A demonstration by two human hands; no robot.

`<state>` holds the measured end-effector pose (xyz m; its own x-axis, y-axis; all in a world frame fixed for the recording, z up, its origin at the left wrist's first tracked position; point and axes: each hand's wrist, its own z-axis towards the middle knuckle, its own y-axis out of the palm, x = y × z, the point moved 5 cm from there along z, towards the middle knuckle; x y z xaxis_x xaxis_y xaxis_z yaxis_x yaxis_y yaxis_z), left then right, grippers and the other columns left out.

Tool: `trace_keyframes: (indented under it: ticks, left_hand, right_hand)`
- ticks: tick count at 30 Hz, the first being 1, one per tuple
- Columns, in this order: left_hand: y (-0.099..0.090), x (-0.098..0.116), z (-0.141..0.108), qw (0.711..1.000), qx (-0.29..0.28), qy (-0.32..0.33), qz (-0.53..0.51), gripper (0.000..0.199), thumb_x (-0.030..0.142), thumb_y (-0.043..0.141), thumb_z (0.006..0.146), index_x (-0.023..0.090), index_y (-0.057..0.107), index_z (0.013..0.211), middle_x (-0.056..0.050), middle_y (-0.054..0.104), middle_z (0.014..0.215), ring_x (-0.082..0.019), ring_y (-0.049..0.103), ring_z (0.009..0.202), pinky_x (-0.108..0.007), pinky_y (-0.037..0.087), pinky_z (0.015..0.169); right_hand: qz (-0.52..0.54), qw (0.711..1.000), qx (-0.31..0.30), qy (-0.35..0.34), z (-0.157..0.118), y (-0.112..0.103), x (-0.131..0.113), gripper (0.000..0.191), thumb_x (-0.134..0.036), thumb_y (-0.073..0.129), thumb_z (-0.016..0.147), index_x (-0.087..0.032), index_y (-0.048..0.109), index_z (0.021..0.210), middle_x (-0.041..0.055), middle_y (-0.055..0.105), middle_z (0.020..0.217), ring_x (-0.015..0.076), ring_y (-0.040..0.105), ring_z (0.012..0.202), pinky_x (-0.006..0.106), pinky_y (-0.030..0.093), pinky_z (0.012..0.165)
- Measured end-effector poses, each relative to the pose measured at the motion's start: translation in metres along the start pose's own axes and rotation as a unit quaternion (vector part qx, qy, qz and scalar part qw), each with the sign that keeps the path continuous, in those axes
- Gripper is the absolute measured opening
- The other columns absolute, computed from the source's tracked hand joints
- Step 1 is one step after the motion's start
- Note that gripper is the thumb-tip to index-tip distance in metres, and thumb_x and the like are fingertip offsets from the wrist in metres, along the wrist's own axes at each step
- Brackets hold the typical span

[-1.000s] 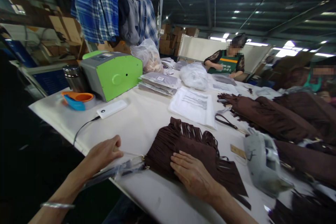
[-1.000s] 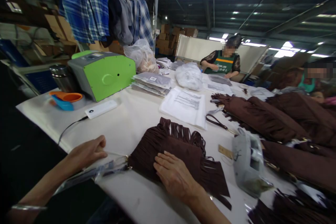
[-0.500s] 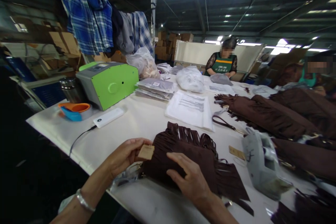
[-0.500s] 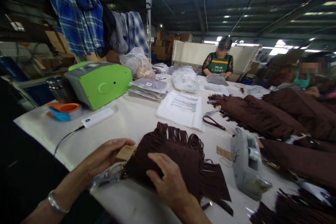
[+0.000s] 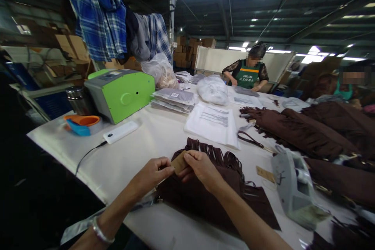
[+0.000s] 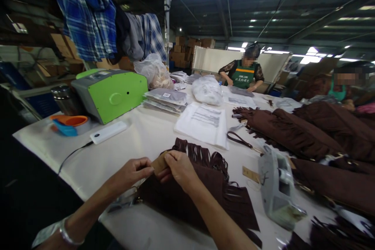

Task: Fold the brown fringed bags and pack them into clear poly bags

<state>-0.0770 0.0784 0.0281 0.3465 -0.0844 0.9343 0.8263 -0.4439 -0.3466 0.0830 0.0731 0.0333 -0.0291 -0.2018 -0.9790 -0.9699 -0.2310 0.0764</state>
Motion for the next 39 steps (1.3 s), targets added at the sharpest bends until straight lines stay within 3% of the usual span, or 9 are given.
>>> trace_keyframes:
  ticks: [7,10,15,19,23,29,32,35,39]
  left_hand:
    - [0.001,-0.003,-0.009,1.0,-0.014,-0.021,0.009,0.025,0.041,0.055,0.078,0.017,0.056,0.072,0.006,0.048,0.061,-0.012,0.045,0.058,-0.023,0.034,0.055]
    - [-0.004,0.01,-0.018,0.99,0.069,0.037,0.114,0.018,0.031,0.052,0.08,0.019,0.054,0.066,0.003,0.052,0.065,-0.015,0.051,0.064,-0.025,0.038,0.06]
    - [-0.005,0.03,-0.041,0.858,0.281,0.245,0.352,0.017,0.015,0.047,0.087,0.02,0.061,0.081,-0.003,0.063,0.085,-0.018,0.057,0.082,-0.032,0.043,0.079]
    - [0.017,0.022,-0.049,0.821,0.216,0.328,0.414,0.024,0.008,0.041,0.092,0.021,0.06,0.097,-0.002,0.065,0.09,-0.014,0.058,0.078,-0.025,0.046,0.072]
    - [0.039,0.006,-0.049,0.817,0.143,0.306,0.467,0.033,0.003,0.039,0.091,0.022,0.055,0.113,-0.002,0.064,0.092,-0.016,0.059,0.077,-0.027,0.048,0.07]
    - [0.058,-0.023,-0.036,0.815,0.094,0.233,0.523,0.029,-0.005,0.044,0.081,0.02,0.057,0.084,-0.003,0.06,0.08,-0.02,0.057,0.071,-0.031,0.048,0.063]
    - [0.057,-0.018,-0.031,0.809,0.099,0.225,0.534,0.028,-0.003,0.045,0.079,0.02,0.06,0.085,-0.004,0.062,0.084,-0.021,0.058,0.074,-0.033,0.048,0.067]
    - [0.057,-0.003,-0.026,0.788,0.113,0.283,0.535,0.038,0.004,0.045,0.083,0.021,0.061,0.113,-0.006,0.065,0.113,-0.023,0.059,0.102,-0.036,0.048,0.088]
    - [0.067,-0.003,-0.021,0.74,0.095,0.359,0.561,0.061,0.038,0.051,0.093,0.016,0.034,0.147,-0.007,0.049,0.144,-0.025,0.041,0.133,-0.038,0.034,0.109]
  right_hand:
    - [-0.018,0.999,-0.037,0.025,0.003,0.002,-0.006,0.042,-0.056,0.067,0.073,-0.016,0.061,0.08,0.0011,0.065,0.066,0.0142,0.062,0.054,0.024,0.05,0.046]
    - [-0.026,0.998,-0.06,0.018,0.005,0.003,-0.008,0.034,-0.047,0.07,0.073,-0.016,0.064,0.082,-0.0002,0.065,0.066,0.0126,0.06,0.054,0.023,0.048,0.047]
    - [-0.072,0.99,-0.08,-0.094,0.014,0.003,-0.014,0.01,-0.027,0.071,0.069,-0.019,0.069,0.076,0.0011,0.07,0.082,0.0141,0.064,0.069,0.026,0.051,0.065]
    - [-0.196,0.949,-0.109,-0.221,0.028,0.004,-0.01,0.013,-0.013,0.063,0.071,-0.021,0.073,0.069,0.0042,0.071,0.101,0.021,0.062,0.106,0.033,0.049,0.09]
    - [-0.349,0.898,-0.079,-0.257,0.04,-0.003,0.003,0.029,-0.004,0.055,0.073,-0.025,0.076,0.074,0.0038,0.07,0.11,0.0212,0.059,0.112,0.04,0.044,0.098]
    - [-0.38,0.887,-0.017,-0.263,0.033,-0.027,0.001,0.036,-0.003,0.053,0.078,-0.029,0.075,0.09,0.0017,0.066,0.121,0.0197,0.059,0.114,0.042,0.042,0.103]
    - [-0.39,0.88,0.028,-0.272,0.027,-0.052,-0.013,0.034,-0.005,0.051,0.081,-0.028,0.075,0.089,0.0021,0.068,0.115,0.0188,0.062,0.108,0.04,0.045,0.099]
    - [-0.381,0.881,0.084,-0.266,0.023,-0.089,-0.03,0.027,-0.011,0.051,0.083,-0.025,0.074,0.089,0.0037,0.071,0.107,0.0185,0.065,0.101,0.036,0.048,0.093]
    - [-0.429,0.875,0.152,-0.165,0.021,-0.143,-0.038,0.026,-0.022,0.05,0.086,-0.023,0.071,0.1,0.0035,0.071,0.107,0.0193,0.066,0.098,0.034,0.048,0.092]
